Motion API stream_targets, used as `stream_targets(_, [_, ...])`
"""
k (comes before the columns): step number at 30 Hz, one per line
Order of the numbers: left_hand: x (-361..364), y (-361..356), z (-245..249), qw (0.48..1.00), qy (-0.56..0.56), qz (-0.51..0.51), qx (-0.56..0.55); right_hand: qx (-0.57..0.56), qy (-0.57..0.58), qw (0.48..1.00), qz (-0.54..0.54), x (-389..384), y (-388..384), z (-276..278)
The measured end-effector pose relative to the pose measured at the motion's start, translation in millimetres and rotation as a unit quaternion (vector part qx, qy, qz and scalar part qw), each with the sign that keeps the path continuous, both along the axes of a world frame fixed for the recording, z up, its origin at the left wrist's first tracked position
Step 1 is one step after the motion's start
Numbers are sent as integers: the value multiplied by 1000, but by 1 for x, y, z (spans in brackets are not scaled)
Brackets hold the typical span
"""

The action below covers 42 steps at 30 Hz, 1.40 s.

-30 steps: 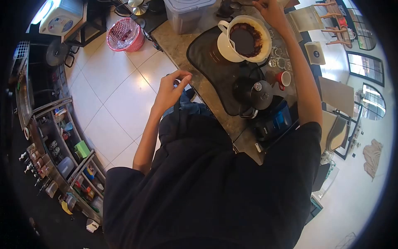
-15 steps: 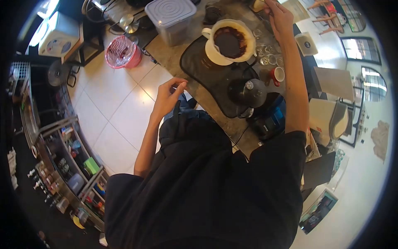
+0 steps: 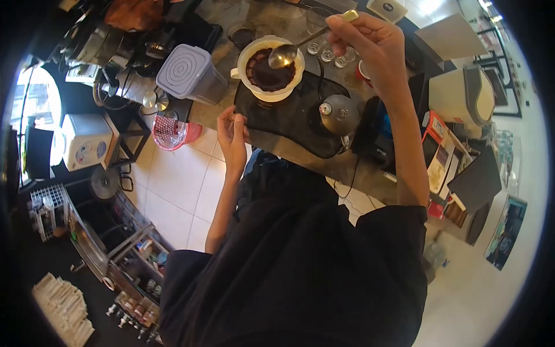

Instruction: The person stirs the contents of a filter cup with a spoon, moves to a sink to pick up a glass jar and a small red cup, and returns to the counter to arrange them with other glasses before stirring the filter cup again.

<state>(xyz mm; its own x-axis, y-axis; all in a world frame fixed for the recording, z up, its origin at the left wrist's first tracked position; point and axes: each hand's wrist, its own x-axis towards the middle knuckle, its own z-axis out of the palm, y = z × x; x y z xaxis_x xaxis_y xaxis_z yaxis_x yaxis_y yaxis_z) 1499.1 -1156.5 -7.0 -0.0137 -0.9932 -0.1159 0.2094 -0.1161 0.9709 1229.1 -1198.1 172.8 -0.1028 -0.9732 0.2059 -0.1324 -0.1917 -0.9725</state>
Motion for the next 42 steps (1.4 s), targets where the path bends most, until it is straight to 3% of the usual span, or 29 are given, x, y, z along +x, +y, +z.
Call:
stream_targets(10, [-2, -43, -5, 996, 24, -88, 14, 74, 73, 993, -56, 39, 20, 4])
stream_targets(12, [-3, -52, -11, 994, 31, -102, -28, 100, 92, 989, -67, 46, 21, 4])
stream_targets(15, [-9, -62, -15, 994, 50, -94, -22, 90, 87, 988, -91, 51, 22, 2])
stream_targets(19, [-16, -68, -17, 993, 72, -89, -34, 41, -6, 991, -124, 45, 23, 1])
stream_targets(25, [-14, -76, -20, 990, 101, -96, -27, 64, 117, 973, -191, 66, 23, -11])
stream_targets(27, [-15, -81, -17, 990, 111, -79, -30, 82, 282, 937, -188, 72, 22, -12])
stream_targets(34, [-15, -88, -8, 990, 70, -84, -93, -46, 376, 912, -159, 82, 7, -37])
stream_targets(42, [-12, -89, 4, 990, 65, -95, -85, 14, 370, 915, -159, 75, -4, -52])
